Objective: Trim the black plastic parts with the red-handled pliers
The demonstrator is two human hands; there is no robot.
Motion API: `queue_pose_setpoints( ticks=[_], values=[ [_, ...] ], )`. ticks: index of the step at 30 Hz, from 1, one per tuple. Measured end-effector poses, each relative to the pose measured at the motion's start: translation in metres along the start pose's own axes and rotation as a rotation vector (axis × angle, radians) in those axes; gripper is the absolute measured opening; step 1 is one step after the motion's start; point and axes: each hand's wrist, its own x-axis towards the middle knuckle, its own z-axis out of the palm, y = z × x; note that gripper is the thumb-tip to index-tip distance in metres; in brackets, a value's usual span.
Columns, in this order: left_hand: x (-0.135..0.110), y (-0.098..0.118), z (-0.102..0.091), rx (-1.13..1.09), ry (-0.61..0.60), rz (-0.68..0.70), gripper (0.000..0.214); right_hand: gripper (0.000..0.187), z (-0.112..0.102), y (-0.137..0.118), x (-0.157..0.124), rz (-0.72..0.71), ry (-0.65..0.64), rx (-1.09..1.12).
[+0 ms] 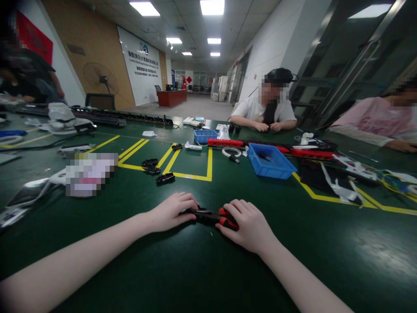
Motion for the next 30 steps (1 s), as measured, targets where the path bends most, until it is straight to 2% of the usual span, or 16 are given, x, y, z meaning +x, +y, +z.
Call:
queue_pose_setpoints(
  ticks=[17,26,30],
  values=[
    [0.0002,-0.0001,-0.0009,-0.042,-0.006,-0.022,0.014,0.032,0.0011,0.0019,-0.0011,0.037,-0.037,0.053],
    [0.0002,-0.0039,-0.0008,-0.062,-0.013,0.007,0.012,0.034,-0.0002,-0.001,-0.002,-0.055,0.031,-0.065],
    [-0.0003,-0.0052,0.0006,-0.095,0.01,0.008,0.011,0.034,0.0,-0.0007,-0.0025,-0.051,0.021,-0.058]
  ],
)
